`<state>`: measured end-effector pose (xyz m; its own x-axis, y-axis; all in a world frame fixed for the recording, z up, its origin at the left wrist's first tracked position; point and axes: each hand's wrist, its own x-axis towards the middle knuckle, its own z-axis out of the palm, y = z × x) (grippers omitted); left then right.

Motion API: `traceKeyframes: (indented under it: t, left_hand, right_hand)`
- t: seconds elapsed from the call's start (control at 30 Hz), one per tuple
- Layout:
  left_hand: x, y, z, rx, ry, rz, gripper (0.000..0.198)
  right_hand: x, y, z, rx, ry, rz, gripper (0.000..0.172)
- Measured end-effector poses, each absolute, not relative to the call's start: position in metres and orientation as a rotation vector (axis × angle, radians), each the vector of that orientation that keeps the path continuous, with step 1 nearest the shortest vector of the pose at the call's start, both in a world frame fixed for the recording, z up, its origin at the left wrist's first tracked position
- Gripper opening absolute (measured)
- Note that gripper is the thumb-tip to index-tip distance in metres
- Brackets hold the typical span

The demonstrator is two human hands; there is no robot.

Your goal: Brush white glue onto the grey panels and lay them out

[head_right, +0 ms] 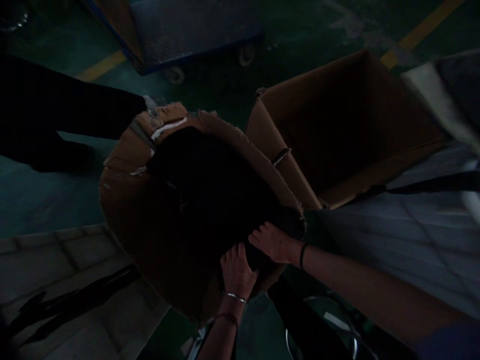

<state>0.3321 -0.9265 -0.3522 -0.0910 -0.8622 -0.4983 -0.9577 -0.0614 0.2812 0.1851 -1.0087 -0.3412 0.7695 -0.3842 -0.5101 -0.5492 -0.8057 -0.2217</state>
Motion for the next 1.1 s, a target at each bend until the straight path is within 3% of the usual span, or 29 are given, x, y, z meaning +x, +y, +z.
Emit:
traceKeyframes:
  t: [0.13,0.47,0.6,0.83,1.1]
  left_hand:
    - [0.329,-0.911,-0.352,-2.017,2.026,0.904,0.074]
    - [0.329,-0.909,-0.351,-2.157,1.972,0.922,0.076]
    - [0.327,-0.905,-0.354,-2.020,2.049,1.069,0.084]
    - [0.339,-0.903,-0.357,-2.041,2.095,1.061,0.091]
    - [0.323,-0.893,-0.368,-1.966,2.211,1.003,0.092]
  right_hand:
    - [0.177,-0.995,-0.347,-2.628,0.694,0.574,0.042]
    - [0.179,-0.999,-0.352,-2.711,0.741,0.482,0.042]
    - [0.167,-0.996,-0.352,-2.577,0.717,0.574,0.057]
    - [0.179,-1.006,-0.332,-2.307,0.882,0.687,0.100]
    - [0.147,-1.005,-0.348,-2.315,0.858,0.642,0.104]
